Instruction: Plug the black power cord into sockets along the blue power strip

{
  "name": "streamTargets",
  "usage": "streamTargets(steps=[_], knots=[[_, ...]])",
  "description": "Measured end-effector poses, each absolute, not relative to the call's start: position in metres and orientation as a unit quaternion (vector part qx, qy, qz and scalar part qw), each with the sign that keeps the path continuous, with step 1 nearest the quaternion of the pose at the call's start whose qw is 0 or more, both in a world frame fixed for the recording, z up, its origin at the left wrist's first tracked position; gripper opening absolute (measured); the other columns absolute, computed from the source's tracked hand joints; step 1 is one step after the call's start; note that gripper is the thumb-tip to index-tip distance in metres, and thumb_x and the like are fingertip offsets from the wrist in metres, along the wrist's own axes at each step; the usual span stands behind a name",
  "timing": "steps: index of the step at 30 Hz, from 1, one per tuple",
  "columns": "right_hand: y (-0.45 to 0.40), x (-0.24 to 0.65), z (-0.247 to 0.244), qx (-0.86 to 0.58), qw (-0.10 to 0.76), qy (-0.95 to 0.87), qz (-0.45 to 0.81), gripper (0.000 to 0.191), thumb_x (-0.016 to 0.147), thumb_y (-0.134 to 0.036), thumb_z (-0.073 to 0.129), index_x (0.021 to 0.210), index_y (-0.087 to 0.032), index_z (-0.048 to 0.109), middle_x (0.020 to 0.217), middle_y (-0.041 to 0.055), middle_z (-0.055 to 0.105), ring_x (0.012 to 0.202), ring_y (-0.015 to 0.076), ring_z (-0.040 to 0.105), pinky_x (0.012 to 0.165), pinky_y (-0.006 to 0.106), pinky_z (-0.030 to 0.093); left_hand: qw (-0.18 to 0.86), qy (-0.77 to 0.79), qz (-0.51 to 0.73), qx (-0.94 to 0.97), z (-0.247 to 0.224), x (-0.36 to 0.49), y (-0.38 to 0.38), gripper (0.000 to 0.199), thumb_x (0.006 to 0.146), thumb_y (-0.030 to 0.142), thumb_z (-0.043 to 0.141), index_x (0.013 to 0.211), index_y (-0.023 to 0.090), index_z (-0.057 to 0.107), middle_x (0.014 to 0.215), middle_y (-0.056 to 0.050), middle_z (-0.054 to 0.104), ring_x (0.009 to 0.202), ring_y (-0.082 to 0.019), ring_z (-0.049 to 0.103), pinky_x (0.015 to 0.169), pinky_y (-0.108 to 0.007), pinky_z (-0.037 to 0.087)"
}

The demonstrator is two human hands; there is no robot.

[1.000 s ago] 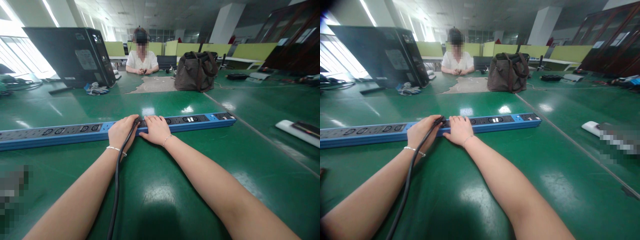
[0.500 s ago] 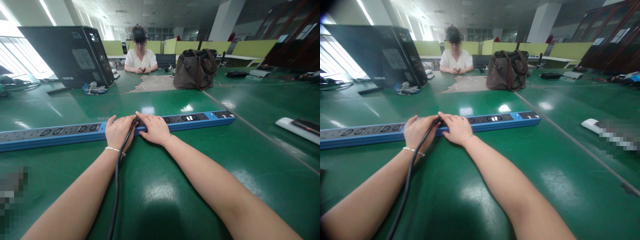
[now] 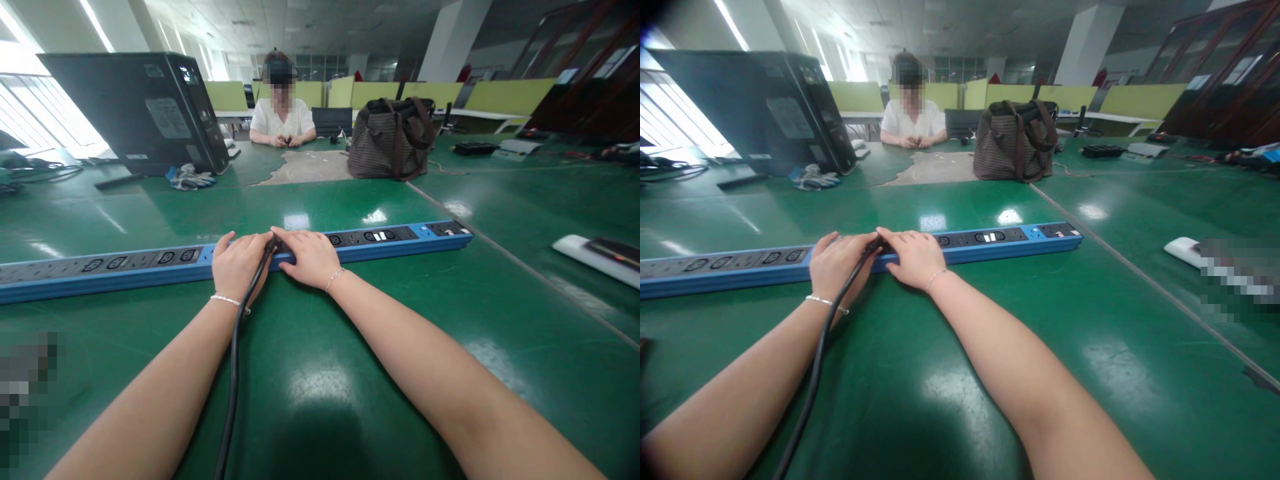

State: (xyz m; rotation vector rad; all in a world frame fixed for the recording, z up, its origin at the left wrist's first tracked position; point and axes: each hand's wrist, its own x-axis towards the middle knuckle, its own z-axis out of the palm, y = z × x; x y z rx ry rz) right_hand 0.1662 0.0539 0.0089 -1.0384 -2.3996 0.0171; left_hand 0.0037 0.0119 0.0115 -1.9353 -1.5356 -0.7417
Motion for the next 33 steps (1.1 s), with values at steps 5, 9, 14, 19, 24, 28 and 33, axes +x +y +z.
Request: streamTargets(steps=[5, 9, 14, 19, 24, 28, 33], knots=[[0.0535, 0.1658, 0.0104, -0.388, 0.254, -0.886, 0.002, 0.066, 0.079, -0.032, 0.060, 0.140, -0.028, 0.035, 0.127, 0.0027, 0.059, 0.118, 0.0220, 0.048, 0.098, 0.039, 0.036, 0.268, -0.572, -0.280, -0.723, 0.0117, 0.0032, 0.0121, 0.025, 0.087, 0.032, 0.046, 0.101, 0.022, 0.063, 0.092, -0.006, 0.072, 0.085, -0.021, 0.067, 0.095, -0.039, 0.040], [0.0533, 0.1657, 0.0104, -0.393, 0.252, -0.885, 0.004, 0.066, 0.079, -0.032, 0.061, 0.139, -0.030, 0.036, 0.127, 0.0019, 0.059, 0.118, 0.0216, 0.048, 0.098, 0.039, 0.036, 0.254, -0.576, -0.279, -0.725, 0.0110, 0.0032, 0.0109, 0.026, 0.084, 0.029, 0.047, 0.103, 0.021, 0.063, 0.094, -0.007, 0.072, 0.088, -0.021, 0.066, 0.097, -0.038, 0.038], [0.0537, 0.1656, 0.0095, -0.389, 0.259, -0.884, 0.002, 0.065, 0.079, -0.031, 0.061, 0.139, -0.030, 0.036, 0.126, 0.0020, 0.060, 0.117, 0.0218, 0.049, 0.097, 0.039, 0.036, 0.254, -0.584, -0.266, -0.723, 0.0105, 0.0039, 0.0073, 0.031, 0.081, 0.024, 0.047, 0.109, 0.023, 0.060, 0.098, -0.006, 0.071, 0.091, -0.021, 0.066, 0.101, -0.039, 0.035], [0.0540, 0.1651, 0.0095, -0.391, 0.259, -0.883, 0.006, 0.064, 0.079, -0.031, 0.061, 0.138, -0.031, 0.037, 0.125, 0.0017, 0.060, 0.117, 0.0219, 0.049, 0.097, 0.039, 0.036, 0.241, -0.588, -0.261, -0.727, 0.0119, 0.0042, 0.0054, 0.032, 0.080, 0.025, 0.047, 0.109, 0.023, 0.059, 0.101, -0.006, 0.071, 0.093, -0.021, 0.065, 0.101, -0.040, 0.034], [0.0547, 0.1650, 0.0093, -0.391, 0.258, -0.883, 0.001, 0.064, 0.079, -0.031, 0.062, 0.138, -0.031, 0.038, 0.124, 0.0022, 0.060, 0.115, 0.0225, 0.050, 0.095, 0.040, 0.037, 0.230, -0.594, -0.254, -0.728, 0.0138, 0.0047, 0.0047, 0.032, 0.080, 0.026, 0.047, 0.109, 0.022, 0.059, 0.100, -0.007, 0.070, 0.092, -0.022, 0.065, 0.100, -0.041, 0.035], [0.0556, 0.1651, 0.0081, -0.388, 0.264, -0.883, -0.002, 0.062, 0.078, -0.032, 0.063, 0.135, -0.029, 0.040, 0.123, 0.0023, 0.061, 0.114, 0.0222, 0.051, 0.095, 0.039, 0.037, 0.234, -0.589, -0.251, -0.731, 0.0130, 0.0056, 0.0048, 0.030, 0.080, 0.025, 0.047, 0.107, 0.022, 0.061, 0.098, -0.007, 0.071, 0.091, -0.022, 0.065, 0.100, -0.042, 0.035], [0.0567, 0.1651, 0.0070, -0.386, 0.269, -0.882, -0.001, 0.060, 0.076, -0.034, 0.066, 0.132, -0.029, 0.044, 0.122, 0.0024, 0.061, 0.113, 0.0221, 0.051, 0.096, 0.039, 0.037, 0.252, -0.582, -0.251, -0.732, 0.0110, 0.0066, 0.0054, 0.028, 0.081, 0.024, 0.047, 0.104, 0.022, 0.062, 0.095, -0.006, 0.071, 0.089, -0.022, 0.066, 0.099, -0.042, 0.036]])
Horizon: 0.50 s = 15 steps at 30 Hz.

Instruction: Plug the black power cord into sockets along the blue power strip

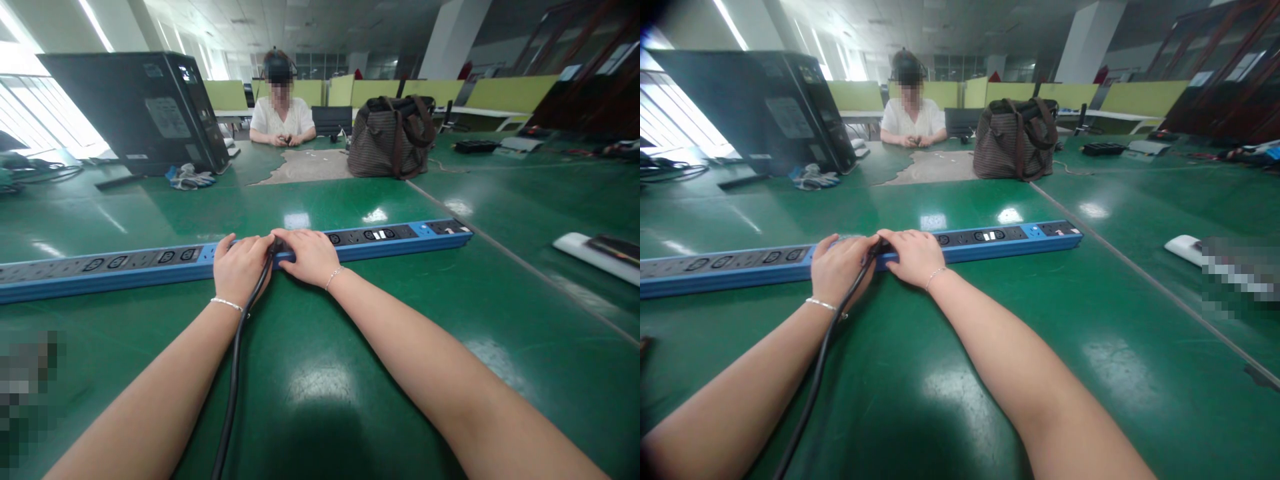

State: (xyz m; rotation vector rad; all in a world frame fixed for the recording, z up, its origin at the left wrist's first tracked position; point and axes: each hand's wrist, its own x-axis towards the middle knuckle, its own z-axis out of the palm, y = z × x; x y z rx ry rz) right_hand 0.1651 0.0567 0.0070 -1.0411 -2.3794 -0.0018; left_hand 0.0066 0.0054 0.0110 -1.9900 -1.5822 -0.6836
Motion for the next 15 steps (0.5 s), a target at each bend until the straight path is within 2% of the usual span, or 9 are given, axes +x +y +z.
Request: streamTargets(steps=[9, 15], knots=[[0.0558, 0.1643, 0.0087, -0.388, 0.271, -0.881, 0.006, 0.057, 0.076, -0.032, 0.065, 0.130, -0.030, 0.045, 0.122, 0.0019, 0.062, 0.113, 0.0217, 0.052, 0.096, 0.040, 0.038, 0.248, -0.580, -0.257, -0.732, 0.0068, 0.0049, 0.0035, 0.031, 0.080, 0.024, 0.047, 0.108, 0.023, 0.060, 0.092, -0.006, 0.072, 0.086, -0.021, 0.066, 0.098, -0.040, 0.037], [0.0569, 0.1661, 0.0083, -0.384, 0.272, -0.882, 0.008, 0.056, 0.076, -0.032, 0.065, 0.130, -0.028, 0.046, 0.121, 0.0025, 0.062, 0.113, 0.0221, 0.052, 0.096, 0.040, 0.038, 0.226, -0.571, -0.260, -0.745, 0.0013, 0.0043, 0.0000, 0.037, 0.080, 0.022, 0.046, 0.116, 0.020, 0.054, 0.104, -0.008, 0.070, 0.094, -0.021, 0.065, 0.099, -0.038, 0.036]])
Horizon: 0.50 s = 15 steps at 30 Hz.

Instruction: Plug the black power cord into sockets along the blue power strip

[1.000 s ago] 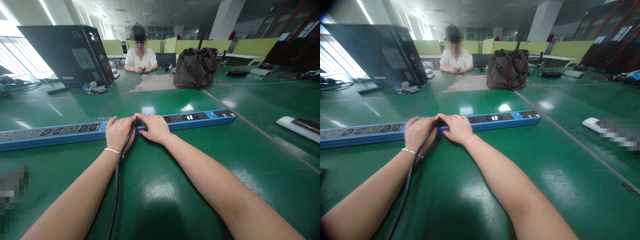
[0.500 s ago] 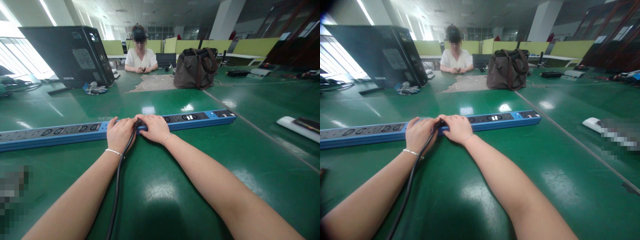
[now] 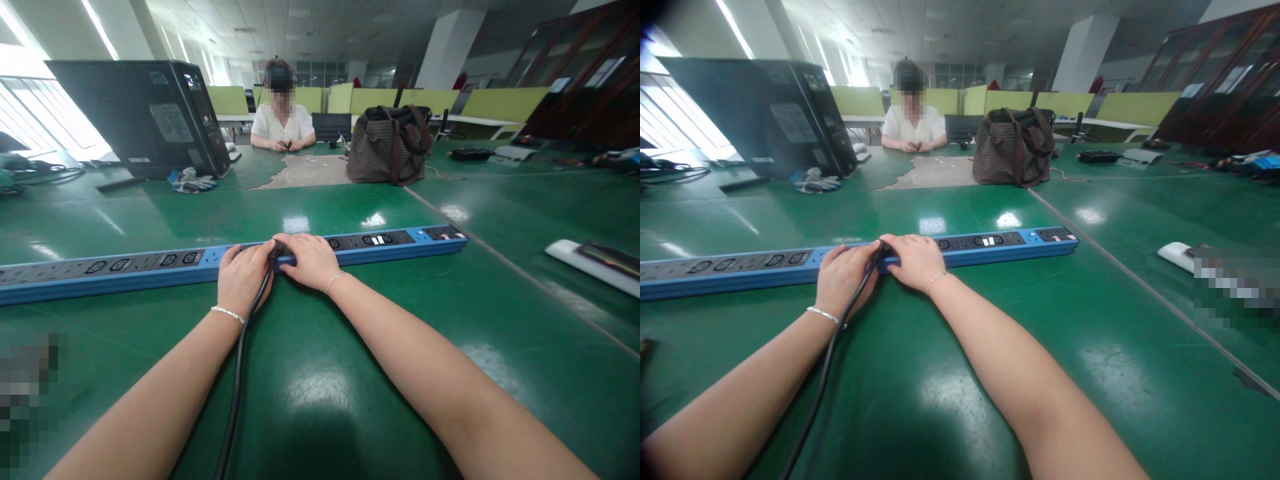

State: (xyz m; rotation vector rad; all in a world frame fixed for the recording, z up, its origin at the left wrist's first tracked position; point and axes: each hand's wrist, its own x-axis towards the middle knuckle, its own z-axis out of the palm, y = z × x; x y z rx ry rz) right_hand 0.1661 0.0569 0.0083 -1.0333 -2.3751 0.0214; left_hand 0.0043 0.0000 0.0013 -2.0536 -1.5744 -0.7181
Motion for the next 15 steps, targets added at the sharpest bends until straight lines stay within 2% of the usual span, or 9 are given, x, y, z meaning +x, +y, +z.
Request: streamTargets(steps=[2, 5, 8, 11, 15], knots=[[0.056, 0.166, 0.009, -0.382, 0.269, -0.884, 0.014, 0.058, 0.077, -0.031, 0.063, 0.131, -0.027, 0.045, 0.124, 0.0033, 0.060, 0.116, 0.0219, 0.050, 0.099, 0.041, 0.036, 0.211, -0.572, -0.271, -0.745, 0.000, 0.003, 0.000, 0.040, 0.079, 0.021, 0.046, 0.119, 0.019, 0.052, 0.109, -0.009, 0.068, 0.099, -0.021, 0.063, 0.101, -0.040, 0.034], [0.050, 0.163, 0.012, -0.376, 0.289, -0.880, 0.006, 0.060, 0.078, -0.028, 0.061, 0.135, -0.025, 0.042, 0.138, 0.0053, 0.049, 0.129, 0.0228, 0.038, 0.107, 0.044, 0.029, 0.169, -0.596, -0.307, -0.722, -0.001, -0.002, 0.002, 0.043, 0.081, 0.024, 0.045, 0.124, 0.017, 0.046, 0.109, -0.010, 0.068, 0.105, -0.022, 0.061, 0.103, -0.042, 0.032], [0.040, 0.155, 0.015, -0.331, 0.311, -0.890, -0.020, 0.052, 0.083, -0.024, 0.054, 0.134, -0.022, 0.046, 0.145, 0.0058, 0.040, 0.136, 0.0225, 0.029, 0.111, 0.045, 0.023, 0.140, -0.622, -0.315, -0.703, 0.000, -0.008, 0.005, 0.053, 0.080, 0.031, 0.048, 0.129, 0.014, 0.040, 0.118, -0.014, 0.064, 0.112, -0.025, 0.057, 0.100, -0.042, 0.035], [0.032, 0.146, 0.014, -0.298, 0.310, -0.902, -0.039, 0.040, 0.088, -0.022, 0.046, 0.126, -0.016, 0.055, 0.139, 0.0092, 0.048, 0.131, 0.0217, 0.038, 0.112, 0.042, 0.026, 0.146, -0.642, -0.286, -0.696, -0.002, -0.012, 0.007, 0.058, 0.077, 0.032, 0.051, 0.131, 0.014, 0.040, 0.130, -0.018, 0.055, 0.123, -0.029, 0.048, 0.103, -0.046, 0.032], [0.034, 0.141, 0.013, -0.306, 0.301, -0.902, -0.054, 0.037, 0.091, -0.019, 0.041, 0.123, -0.013, 0.057, 0.133, 0.0103, 0.055, 0.126, 0.0197, 0.046, 0.112, 0.039, 0.028, 0.154, -0.657, -0.254, -0.693, -0.002, -0.014, 0.009, 0.051, 0.079, 0.037, 0.050, 0.124, 0.015, 0.047, 0.126, -0.019, 0.058, 0.122, -0.031, 0.049, 0.104, -0.052, 0.028]])
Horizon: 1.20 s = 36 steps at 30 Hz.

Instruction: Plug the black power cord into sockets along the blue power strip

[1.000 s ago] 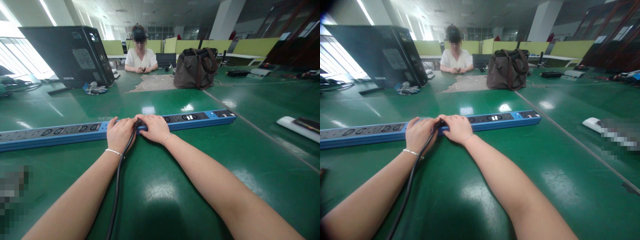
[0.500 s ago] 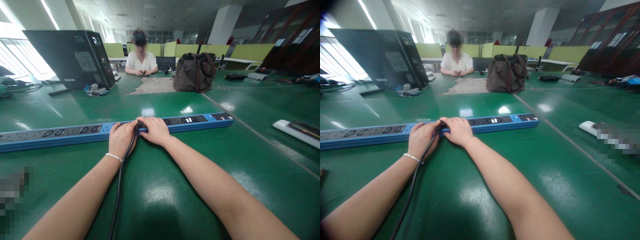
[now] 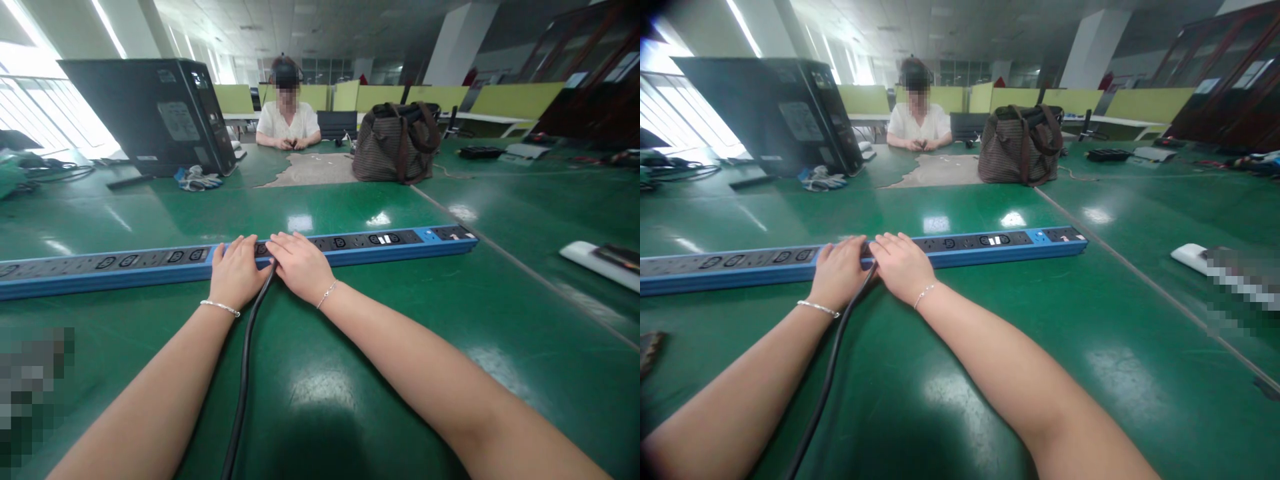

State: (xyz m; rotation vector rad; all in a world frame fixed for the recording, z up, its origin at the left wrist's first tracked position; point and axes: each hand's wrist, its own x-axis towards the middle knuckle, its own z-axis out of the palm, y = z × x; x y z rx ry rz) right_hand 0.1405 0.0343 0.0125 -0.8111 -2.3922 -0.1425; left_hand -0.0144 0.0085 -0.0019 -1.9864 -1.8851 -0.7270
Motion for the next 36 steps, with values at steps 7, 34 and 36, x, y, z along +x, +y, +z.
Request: streamTargets(steps=[7, 34, 36], knots=[[0.043, 0.141, 0.022, -0.318, 0.278, -0.906, -0.025, 0.033, 0.089, -0.017, 0.047, 0.120, -0.016, 0.059, 0.130, 0.0087, 0.057, 0.123, 0.0177, 0.050, 0.109, 0.038, 0.032, 0.125, -0.663, -0.239, -0.698, 0.004, -0.015, 0.012, 0.042, 0.081, 0.047, 0.046, 0.109, 0.018, 0.056, 0.117, -0.015, 0.063, 0.113, -0.030, 0.055, 0.096, -0.048, 0.037], [0.055, 0.139, 0.001, -0.379, 0.352, -0.854, 0.055, 0.047, 0.086, -0.016, 0.048, 0.133, -0.022, 0.048, 0.133, 0.0032, 0.055, 0.118, 0.0170, 0.053, 0.104, 0.034, 0.040, 0.124, -0.672, -0.222, -0.695, 0.001, -0.011, 0.010, 0.058, 0.078, 0.056, 0.047, 0.116, 0.013, 0.052, 0.125, -0.017, 0.058, 0.121, -0.031, 0.049, 0.102, -0.047, 0.029], [0.055, 0.137, 0.004, -0.402, 0.334, -0.850, 0.067, 0.050, 0.086, -0.017, 0.048, 0.136, -0.024, 0.044, 0.128, 0.0014, 0.059, 0.112, 0.0177, 0.057, 0.101, 0.034, 0.042, 0.123, -0.673, -0.223, -0.694, 0.000, -0.011, 0.011, 0.059, 0.078, 0.057, 0.046, 0.116, 0.012, 0.052, 0.126, -0.017, 0.057, 0.121, -0.031, 0.048, 0.102, -0.047, 0.028]])
